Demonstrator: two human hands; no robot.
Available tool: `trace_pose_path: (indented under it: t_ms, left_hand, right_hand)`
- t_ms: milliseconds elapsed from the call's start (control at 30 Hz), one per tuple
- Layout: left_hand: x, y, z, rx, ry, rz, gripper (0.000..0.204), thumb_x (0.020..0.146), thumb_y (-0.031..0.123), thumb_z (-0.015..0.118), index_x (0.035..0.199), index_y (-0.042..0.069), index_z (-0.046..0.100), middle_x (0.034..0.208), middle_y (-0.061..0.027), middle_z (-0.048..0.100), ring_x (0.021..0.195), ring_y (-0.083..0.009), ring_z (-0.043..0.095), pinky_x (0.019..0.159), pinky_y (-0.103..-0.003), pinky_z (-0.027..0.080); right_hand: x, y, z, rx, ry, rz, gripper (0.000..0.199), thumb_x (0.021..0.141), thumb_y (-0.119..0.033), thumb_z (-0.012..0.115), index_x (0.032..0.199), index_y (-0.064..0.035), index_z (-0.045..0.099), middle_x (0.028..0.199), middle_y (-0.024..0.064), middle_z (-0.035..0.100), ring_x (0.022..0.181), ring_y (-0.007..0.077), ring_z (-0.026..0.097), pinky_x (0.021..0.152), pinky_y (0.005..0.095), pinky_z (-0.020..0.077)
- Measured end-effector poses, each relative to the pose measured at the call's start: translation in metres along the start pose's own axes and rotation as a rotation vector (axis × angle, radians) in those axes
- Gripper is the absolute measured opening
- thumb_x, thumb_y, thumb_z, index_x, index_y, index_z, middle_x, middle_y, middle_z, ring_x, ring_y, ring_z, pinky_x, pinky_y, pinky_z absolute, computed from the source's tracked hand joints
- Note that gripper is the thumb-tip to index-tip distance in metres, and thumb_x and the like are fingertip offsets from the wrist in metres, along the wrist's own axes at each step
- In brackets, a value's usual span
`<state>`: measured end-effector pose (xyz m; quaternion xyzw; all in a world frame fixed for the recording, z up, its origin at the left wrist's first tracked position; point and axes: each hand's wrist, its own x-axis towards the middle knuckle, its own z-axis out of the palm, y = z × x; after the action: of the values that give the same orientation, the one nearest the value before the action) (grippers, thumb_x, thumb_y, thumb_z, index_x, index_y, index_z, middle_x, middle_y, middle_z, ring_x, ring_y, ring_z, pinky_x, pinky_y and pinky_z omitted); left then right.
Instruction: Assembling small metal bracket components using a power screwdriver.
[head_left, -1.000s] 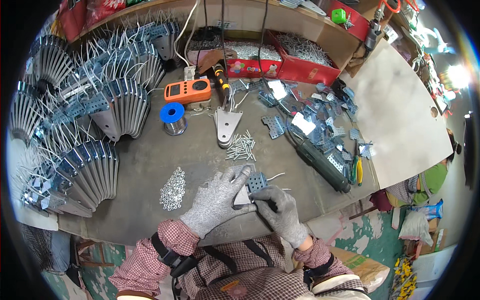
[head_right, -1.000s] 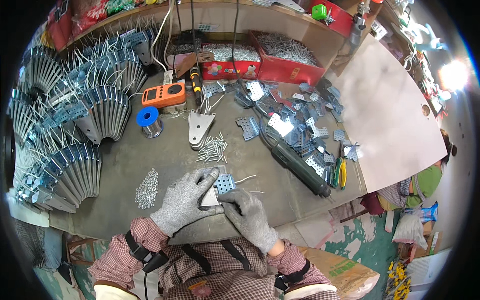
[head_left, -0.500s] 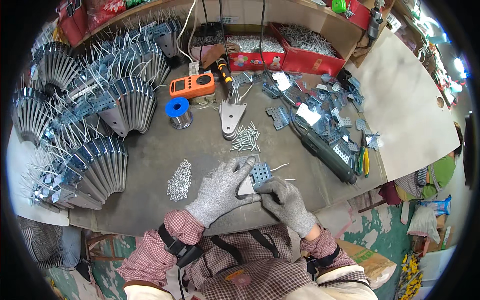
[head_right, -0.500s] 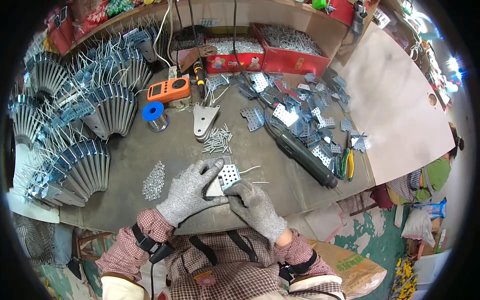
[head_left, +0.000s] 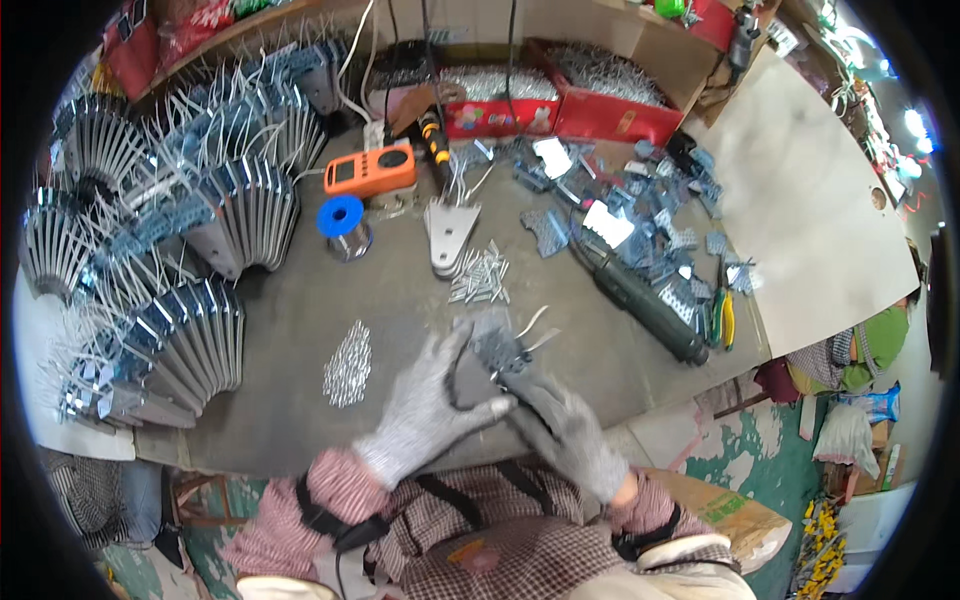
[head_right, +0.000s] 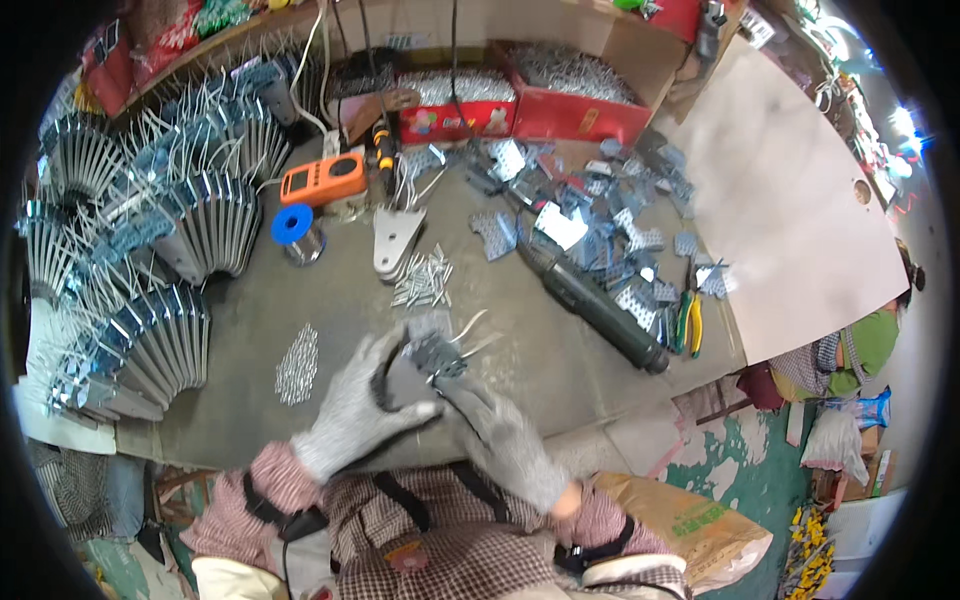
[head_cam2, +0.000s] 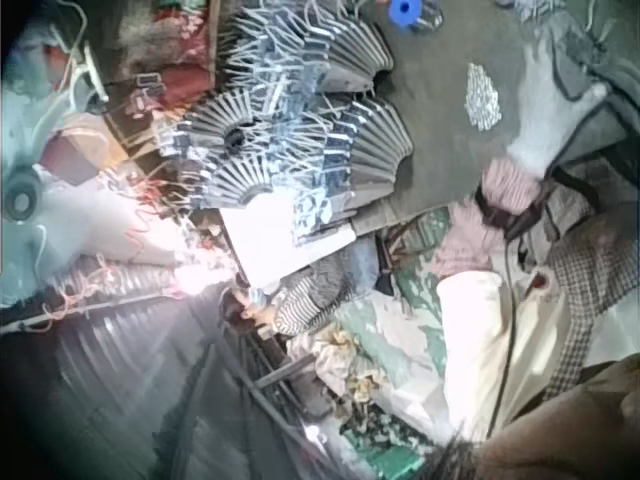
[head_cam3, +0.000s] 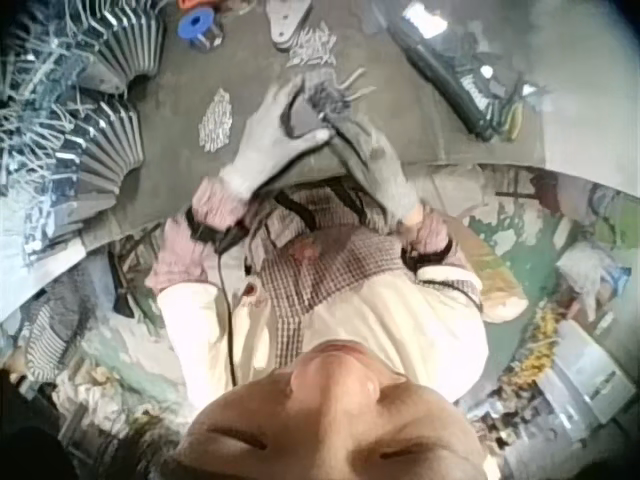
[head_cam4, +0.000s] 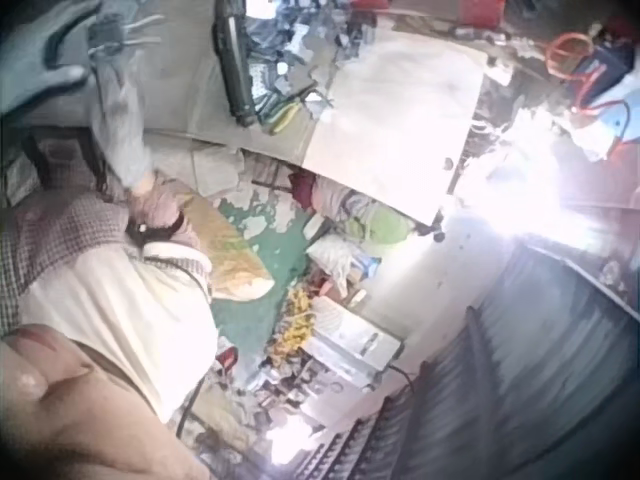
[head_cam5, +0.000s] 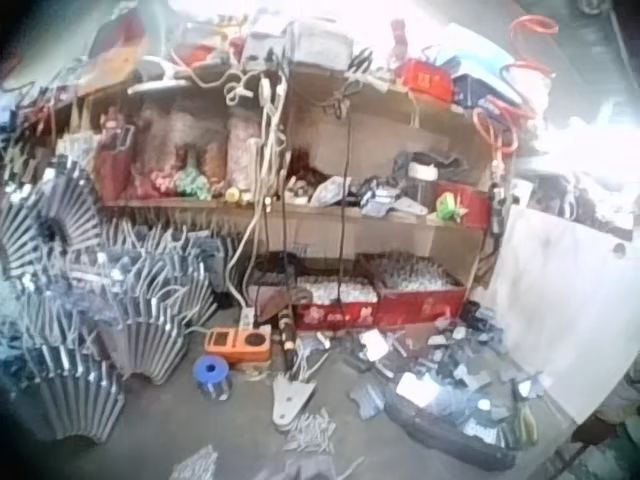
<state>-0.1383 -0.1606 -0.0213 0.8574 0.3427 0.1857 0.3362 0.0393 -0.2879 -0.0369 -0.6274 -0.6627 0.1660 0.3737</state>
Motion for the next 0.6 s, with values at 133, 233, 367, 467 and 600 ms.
trace_pose_path:
  t_ms: [133, 233, 367, 467, 600]
  left_hand:
    - [0.002, 0.041, 0.008, -0.791, -0.401, -0.285, 0.048, 0.099, 0.022, 0.068, 0.138, -0.001, 0.054, 0.133, -0.0098, 0.062, 0.121, -0.0202, 0.058, 0.105, -0.035, 0.048]
    - [0.102, 0.044, 0.028, -0.264, -0.141, 0.228, 0.026, 0.097, 0.011, 0.058, 0.121, 0.0, 0.063, 0.11, -0.015, 0.067, 0.095, -0.0331, 0.067, 0.09, -0.039, 0.054]
    - [0.216, 0.008, 0.047, 0.273, 0.227, 0.461, 0.032, 0.084, 0.005, 0.064, 0.116, 0.004, 0.061, 0.115, -0.0177, 0.062, 0.108, -0.039, 0.062, 0.095, -0.049, 0.051]
    - [0.231, 0.014, 0.051, 0.393, -0.019, 0.402, 0.028, 0.082, 0.006, 0.065, 0.11, 0.004, 0.061, 0.113, -0.0157, 0.063, 0.111, -0.0376, 0.061, 0.098, -0.048, 0.049]
    - [0.223, 0.007, 0.032, 0.599, 0.202, 0.67, 0.027, 0.081, 0.009, 0.066, 0.108, 0.006, 0.062, 0.111, -0.0152, 0.064, 0.103, -0.0366, 0.064, 0.09, -0.048, 0.052]
  right_hand:
    - [-0.017, -0.011, 0.001, 0.231, 0.176, 0.251, 0.047, 0.092, -0.003, 0.063, 0.136, 0.0089, 0.05, 0.123, 0.0265, 0.061, 0.106, 0.0365, 0.067, 0.083, 0.0454, 0.0556]
    - [-0.029, 0.026, -0.003, -0.085, 0.212, 0.224, 0.053, 0.092, -0.001, 0.06, 0.141, 0.0093, 0.043, 0.123, 0.0277, 0.06, 0.104, 0.0374, 0.067, 0.079, 0.0463, 0.0566]
    - [-0.01, 0.016, -0.003, -0.059, 0.185, 0.334, 0.052, 0.092, 0.0, 0.057, 0.143, 0.0067, 0.044, 0.126, 0.0285, 0.059, 0.111, 0.0426, 0.063, 0.091, 0.0461, 0.0542]
    - [-0.008, 0.018, -0.005, 0.049, 0.23, 0.335, 0.056, 0.092, -0.002, 0.057, 0.146, 0.0042, 0.043, 0.131, 0.0295, 0.058, 0.118, 0.0457, 0.059, 0.1, 0.0472, 0.0495]
    - [-0.007, 0.021, -0.002, 0.098, 0.253, 0.28, 0.056, 0.093, -0.004, 0.058, 0.147, 0.0025, 0.042, 0.131, 0.0308, 0.058, 0.114, 0.0465, 0.061, 0.097, 0.0475, 0.0513]
